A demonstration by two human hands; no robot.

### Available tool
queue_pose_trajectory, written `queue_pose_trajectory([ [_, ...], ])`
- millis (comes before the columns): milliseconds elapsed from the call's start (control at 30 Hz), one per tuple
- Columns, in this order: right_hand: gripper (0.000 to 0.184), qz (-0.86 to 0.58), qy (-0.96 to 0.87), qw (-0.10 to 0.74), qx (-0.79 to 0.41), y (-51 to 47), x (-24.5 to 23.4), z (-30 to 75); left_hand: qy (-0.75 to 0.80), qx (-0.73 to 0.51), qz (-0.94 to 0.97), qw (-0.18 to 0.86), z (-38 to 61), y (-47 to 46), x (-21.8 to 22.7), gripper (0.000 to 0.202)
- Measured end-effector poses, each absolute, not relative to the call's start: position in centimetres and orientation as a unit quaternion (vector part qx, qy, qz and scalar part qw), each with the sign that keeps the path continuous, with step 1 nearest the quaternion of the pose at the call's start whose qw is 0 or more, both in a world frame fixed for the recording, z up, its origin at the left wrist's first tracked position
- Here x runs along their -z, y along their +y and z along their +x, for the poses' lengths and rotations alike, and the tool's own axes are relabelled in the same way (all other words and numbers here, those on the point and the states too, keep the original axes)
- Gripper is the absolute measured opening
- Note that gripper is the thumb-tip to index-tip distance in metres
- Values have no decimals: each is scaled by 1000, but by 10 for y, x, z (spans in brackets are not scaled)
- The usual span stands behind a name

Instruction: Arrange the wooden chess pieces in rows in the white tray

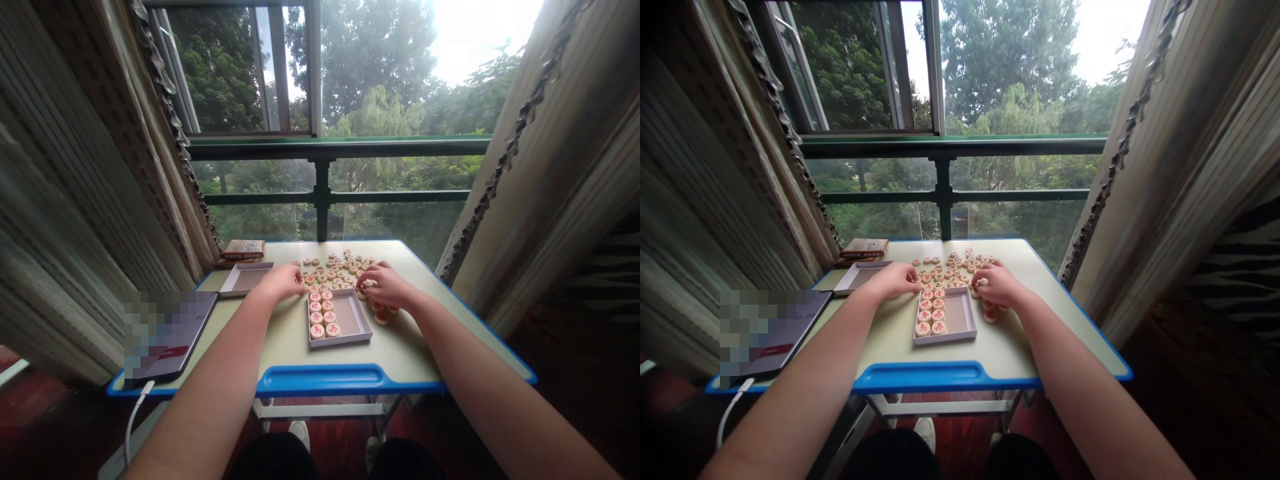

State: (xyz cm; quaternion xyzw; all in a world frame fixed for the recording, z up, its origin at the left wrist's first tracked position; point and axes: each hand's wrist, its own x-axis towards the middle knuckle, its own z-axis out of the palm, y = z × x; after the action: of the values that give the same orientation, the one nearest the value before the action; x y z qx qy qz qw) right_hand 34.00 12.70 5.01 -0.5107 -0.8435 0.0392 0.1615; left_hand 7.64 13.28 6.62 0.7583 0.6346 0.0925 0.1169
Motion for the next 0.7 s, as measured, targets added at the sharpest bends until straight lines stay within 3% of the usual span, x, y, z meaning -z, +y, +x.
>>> queue_pose_trajectory([
  [400,26,-535,-822,193,-30,133,-44,343,487,-191,835,171,91,151,-41,24],
  [567,38,-618,-749,238,-23,152,-35,356,503,-230,824,118,93,162,-31,32],
  [700,46,-630,-749,197,-67,162,-29,362,495,-214,836,103,93,168,-26,38],
])
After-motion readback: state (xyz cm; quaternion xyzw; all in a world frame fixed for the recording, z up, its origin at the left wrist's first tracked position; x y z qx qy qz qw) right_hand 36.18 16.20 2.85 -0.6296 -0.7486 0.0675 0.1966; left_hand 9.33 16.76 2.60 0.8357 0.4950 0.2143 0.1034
